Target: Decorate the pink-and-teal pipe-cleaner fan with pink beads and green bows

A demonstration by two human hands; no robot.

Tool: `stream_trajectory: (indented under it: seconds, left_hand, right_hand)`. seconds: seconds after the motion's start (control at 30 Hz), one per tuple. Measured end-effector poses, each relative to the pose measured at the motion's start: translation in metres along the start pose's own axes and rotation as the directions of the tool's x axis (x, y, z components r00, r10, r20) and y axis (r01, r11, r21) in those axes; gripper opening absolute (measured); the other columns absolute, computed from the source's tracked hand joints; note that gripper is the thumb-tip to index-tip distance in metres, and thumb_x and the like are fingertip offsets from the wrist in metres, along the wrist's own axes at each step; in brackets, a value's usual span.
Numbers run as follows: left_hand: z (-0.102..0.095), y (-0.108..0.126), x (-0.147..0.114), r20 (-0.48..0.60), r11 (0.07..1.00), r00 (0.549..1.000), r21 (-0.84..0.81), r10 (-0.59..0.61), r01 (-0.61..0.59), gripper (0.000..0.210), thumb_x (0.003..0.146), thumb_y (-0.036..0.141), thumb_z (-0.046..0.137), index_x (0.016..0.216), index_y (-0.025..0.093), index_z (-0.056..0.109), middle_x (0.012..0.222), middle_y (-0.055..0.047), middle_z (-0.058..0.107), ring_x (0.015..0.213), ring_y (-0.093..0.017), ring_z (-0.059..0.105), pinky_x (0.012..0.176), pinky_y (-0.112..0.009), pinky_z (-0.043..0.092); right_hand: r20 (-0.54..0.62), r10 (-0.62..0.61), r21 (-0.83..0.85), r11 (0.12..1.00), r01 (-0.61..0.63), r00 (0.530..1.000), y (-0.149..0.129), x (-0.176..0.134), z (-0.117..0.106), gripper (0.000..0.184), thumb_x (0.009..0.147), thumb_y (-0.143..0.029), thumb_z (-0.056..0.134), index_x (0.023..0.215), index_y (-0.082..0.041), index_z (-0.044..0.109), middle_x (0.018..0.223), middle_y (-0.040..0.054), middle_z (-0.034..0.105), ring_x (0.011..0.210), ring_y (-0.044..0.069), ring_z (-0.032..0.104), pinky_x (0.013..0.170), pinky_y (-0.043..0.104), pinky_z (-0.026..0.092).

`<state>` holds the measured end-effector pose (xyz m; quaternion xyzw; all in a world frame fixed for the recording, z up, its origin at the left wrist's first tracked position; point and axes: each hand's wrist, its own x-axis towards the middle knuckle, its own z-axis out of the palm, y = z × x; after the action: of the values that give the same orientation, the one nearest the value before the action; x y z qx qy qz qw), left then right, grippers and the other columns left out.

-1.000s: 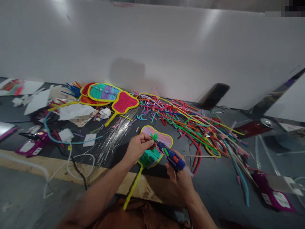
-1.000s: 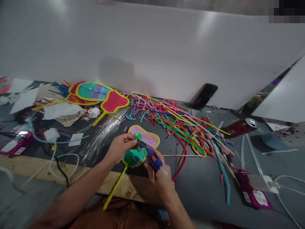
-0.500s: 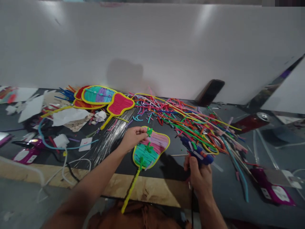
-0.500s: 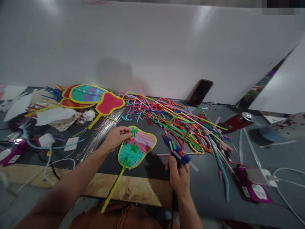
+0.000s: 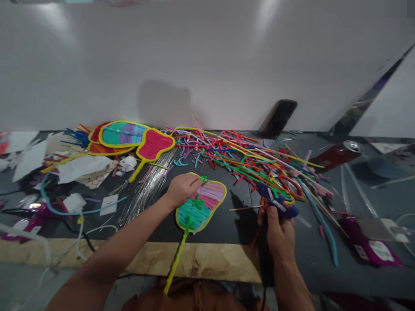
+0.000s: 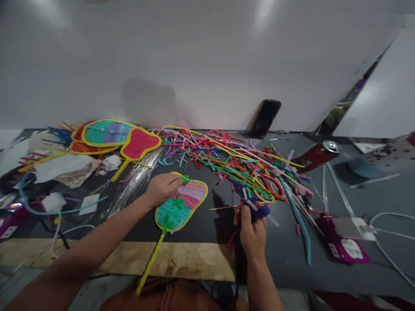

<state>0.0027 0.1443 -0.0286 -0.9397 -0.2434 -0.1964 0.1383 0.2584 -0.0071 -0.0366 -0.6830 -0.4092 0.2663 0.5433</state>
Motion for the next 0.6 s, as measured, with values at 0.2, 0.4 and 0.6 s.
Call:
stream_trajectory:
  seconds: [0.2, 0.4, 0.6]
  left_hand:
    - [0.005, -0.005, -0.003, 0.033, 1.0, 0.999, -0.016, 0.026, -0.025, 0.019, 0.089, 0.017, 0.047, 0.092, 0.016, 0.065, 0.087, -0.008, 0.07, 0.079, -0.017, 0.064, 0.068, -0.028, 0.047]
    - [0.003, -0.006, -0.005, 0.139, 0.918, 0.965, -0.305, -0.222, 0.255, 0.02, 0.087, 0.023, 0.051, 0.096, 0.021, 0.068, 0.097, -0.01, 0.071, 0.092, -0.02, 0.064, 0.084, -0.032, 0.046]
    - [-0.02, 0.01, 0.011, 0.379, 0.14, 0.536, -0.706, -0.754, 0.695, 0.016, 0.074, 0.032, 0.064, 0.082, 0.018, 0.067, 0.075, -0.002, 0.068, 0.069, -0.015, 0.061, 0.066, -0.025, 0.048]
  right_hand:
    - [0.005, 0.011, -0.023, 1.0, -0.011, 1.0, 0.003, 0.003, 0.0, 0.045, 0.091, -0.051, 0.041, 0.063, -0.018, 0.055, 0.052, -0.0006, 0.053, 0.05, 0.013, 0.05, 0.054, 0.026, 0.04]
    - [0.005, 0.035, -0.005, 0.999, -0.035, 0.999, -0.001, 0.003, 0.0, 0.044, 0.09, -0.051, 0.042, 0.065, -0.017, 0.056, 0.053, 0.0003, 0.054, 0.049, 0.013, 0.051, 0.052, 0.027, 0.041]
    - [-0.054, 0.016, -0.117, 0.993, -0.022, 0.998, 0.002, 0.008, -0.008, 0.04, 0.09, -0.05, 0.042, 0.074, -0.017, 0.058, 0.063, 0.0041, 0.059, 0.056, 0.016, 0.054, 0.057, 0.029, 0.043]
